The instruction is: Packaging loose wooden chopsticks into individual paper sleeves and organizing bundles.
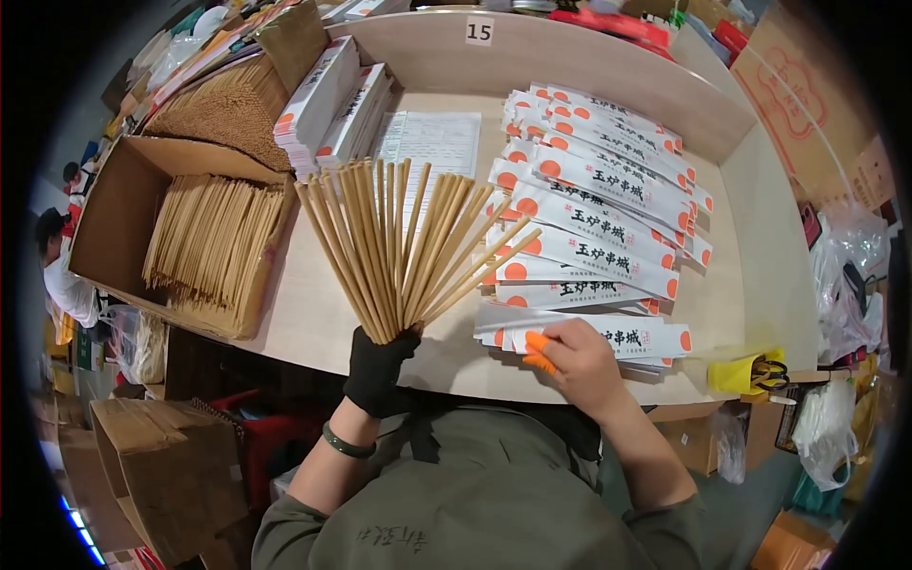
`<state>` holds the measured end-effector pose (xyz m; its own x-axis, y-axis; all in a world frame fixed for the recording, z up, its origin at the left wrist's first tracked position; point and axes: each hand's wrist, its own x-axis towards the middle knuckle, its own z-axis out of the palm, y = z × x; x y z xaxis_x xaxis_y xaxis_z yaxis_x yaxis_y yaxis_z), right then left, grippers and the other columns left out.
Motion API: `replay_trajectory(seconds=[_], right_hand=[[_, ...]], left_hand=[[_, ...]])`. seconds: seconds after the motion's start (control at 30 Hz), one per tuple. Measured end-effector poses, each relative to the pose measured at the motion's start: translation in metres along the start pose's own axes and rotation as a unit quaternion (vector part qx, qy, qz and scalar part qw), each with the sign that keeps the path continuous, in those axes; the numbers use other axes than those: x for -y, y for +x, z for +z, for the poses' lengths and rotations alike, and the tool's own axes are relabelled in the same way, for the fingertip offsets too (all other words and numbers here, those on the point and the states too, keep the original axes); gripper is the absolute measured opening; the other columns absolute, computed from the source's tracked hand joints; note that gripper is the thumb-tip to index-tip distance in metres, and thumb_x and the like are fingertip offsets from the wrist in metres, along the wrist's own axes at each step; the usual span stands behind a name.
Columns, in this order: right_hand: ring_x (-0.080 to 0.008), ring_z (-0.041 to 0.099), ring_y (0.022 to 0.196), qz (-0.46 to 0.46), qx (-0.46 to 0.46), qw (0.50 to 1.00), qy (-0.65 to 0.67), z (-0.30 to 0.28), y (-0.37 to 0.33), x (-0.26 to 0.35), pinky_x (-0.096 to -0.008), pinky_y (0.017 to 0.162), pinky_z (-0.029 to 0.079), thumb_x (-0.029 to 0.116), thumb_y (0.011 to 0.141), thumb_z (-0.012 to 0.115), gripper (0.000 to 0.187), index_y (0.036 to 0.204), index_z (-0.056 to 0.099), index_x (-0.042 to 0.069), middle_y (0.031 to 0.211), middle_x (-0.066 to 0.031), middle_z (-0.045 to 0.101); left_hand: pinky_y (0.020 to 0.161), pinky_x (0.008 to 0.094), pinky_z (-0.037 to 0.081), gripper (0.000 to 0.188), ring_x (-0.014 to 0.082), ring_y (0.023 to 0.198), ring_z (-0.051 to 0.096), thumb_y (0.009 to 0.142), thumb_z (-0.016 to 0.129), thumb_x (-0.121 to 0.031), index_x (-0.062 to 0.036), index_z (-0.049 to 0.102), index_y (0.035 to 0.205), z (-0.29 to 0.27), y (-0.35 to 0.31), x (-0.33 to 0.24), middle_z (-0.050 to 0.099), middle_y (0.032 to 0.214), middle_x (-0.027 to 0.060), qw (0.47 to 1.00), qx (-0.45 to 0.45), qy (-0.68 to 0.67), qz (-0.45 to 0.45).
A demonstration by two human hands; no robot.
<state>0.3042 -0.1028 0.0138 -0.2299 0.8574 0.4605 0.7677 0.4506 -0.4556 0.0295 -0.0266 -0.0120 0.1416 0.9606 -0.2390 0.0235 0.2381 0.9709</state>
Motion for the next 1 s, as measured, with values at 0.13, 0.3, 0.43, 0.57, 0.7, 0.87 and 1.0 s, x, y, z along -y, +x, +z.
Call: replay_trajectory(seconds=[0.13, 0.3, 0.43, 0.57, 0.7, 0.87, 1.0], right_hand=[[-0.0234, 0.056, 0.067, 0.056, -0.016, 0.997, 0.053, 0.003, 0.005, -0.008, -0.0313, 0.060, 0.046, 0.009, 0.076, 0.073, 0.014, 0.087, 0.067, 0.003, 0.075, -0.0092, 0.058], [-0.0088, 0.047, 0.063, 0.292, -0.022, 0.925, 0.244, -0.003, 0.015, -0.007, -0.0235, 0.058, 0.040, 0.008, 0.079, 0.073, 0.015, 0.078, 0.060, 0.000, 0.072, -0.0015, 0.052], [-0.0060, 0.046, 0.067, 0.323, -0.013, 0.894, 0.311, -0.010, 0.017, -0.010, -0.0225, 0.062, 0.040, 0.006, 0.077, 0.075, 0.016, 0.075, 0.060, 0.000, 0.076, 0.0018, 0.052], [-0.0062, 0.047, 0.069, 0.337, -0.015, 0.858, 0.389, -0.011, 0.017, -0.008, -0.0224, 0.063, 0.040, 0.005, 0.078, 0.074, 0.013, 0.078, 0.062, -0.001, 0.076, 0.0015, 0.053], [-0.0077, 0.048, 0.069, 0.295, 0.001, 0.901, 0.318, -0.003, 0.011, -0.010, -0.0230, 0.063, 0.040, 0.004, 0.077, 0.075, 0.011, 0.082, 0.066, -0.001, 0.077, -0.0001, 0.056], [-0.0086, 0.050, 0.070, 0.296, -0.004, 0.911, 0.287, -0.003, 0.011, -0.006, -0.0236, 0.064, 0.041, 0.004, 0.077, 0.075, 0.011, 0.082, 0.066, -0.001, 0.077, -0.0011, 0.058], [-0.0093, 0.052, 0.071, 0.306, -0.036, 0.895, 0.322, -0.004, 0.014, -0.006, -0.0240, 0.064, 0.041, 0.005, 0.076, 0.076, 0.012, 0.083, 0.068, 0.000, 0.077, -0.0010, 0.059]], left_hand=[[0.061, 0.0279, 0.049, 0.019, 0.0130, 0.067, 0.062, 0.076, 0.074, -0.011, 0.0019, 0.066, 0.087, -0.015, -0.002, 0.009, 0.066, 0.073, 0.0057, 0.990, -0.065, 0.118, 0.032], [0.070, 0.0326, 0.052, 0.024, 0.0203, 0.079, 0.066, 0.076, 0.073, -0.009, 0.0024, 0.065, 0.095, -0.025, -0.007, -0.004, 0.069, 0.085, 0.0110, 0.956, -0.080, 0.255, 0.120], [0.071, 0.0325, 0.051, 0.027, 0.0195, 0.082, 0.065, 0.077, 0.074, -0.009, 0.0023, 0.064, 0.099, -0.035, -0.008, 0.000, 0.068, 0.089, 0.0105, 0.939, -0.086, 0.285, 0.173], [0.073, 0.0340, 0.052, 0.035, 0.0229, 0.085, 0.066, 0.076, 0.076, -0.011, 0.0014, 0.062, 0.105, -0.046, -0.004, -0.002, 0.068, 0.095, 0.0123, 0.900, -0.083, 0.356, 0.237], [0.065, 0.0356, 0.049, 0.024, 0.0320, 0.074, 0.063, 0.073, 0.071, -0.008, -0.0007, 0.060, 0.093, -0.049, 0.001, -0.027, 0.061, 0.079, 0.0141, 0.868, -0.055, 0.385, 0.309], [0.082, 0.0317, 0.051, 0.049, 0.0220, 0.101, 0.063, 0.080, 0.068, -0.001, -0.0041, 0.051, 0.126, -0.073, 0.016, -0.023, 0.055, 0.126, 0.0134, 0.873, -0.010, 0.404, 0.272], [0.085, 0.0320, 0.050, 0.055, 0.0225, 0.105, 0.060, 0.078, 0.073, -0.008, -0.0040, 0.049, 0.128, -0.074, 0.011, -0.014, 0.055, 0.126, 0.0133, 0.868, -0.034, 0.407, 0.282]])
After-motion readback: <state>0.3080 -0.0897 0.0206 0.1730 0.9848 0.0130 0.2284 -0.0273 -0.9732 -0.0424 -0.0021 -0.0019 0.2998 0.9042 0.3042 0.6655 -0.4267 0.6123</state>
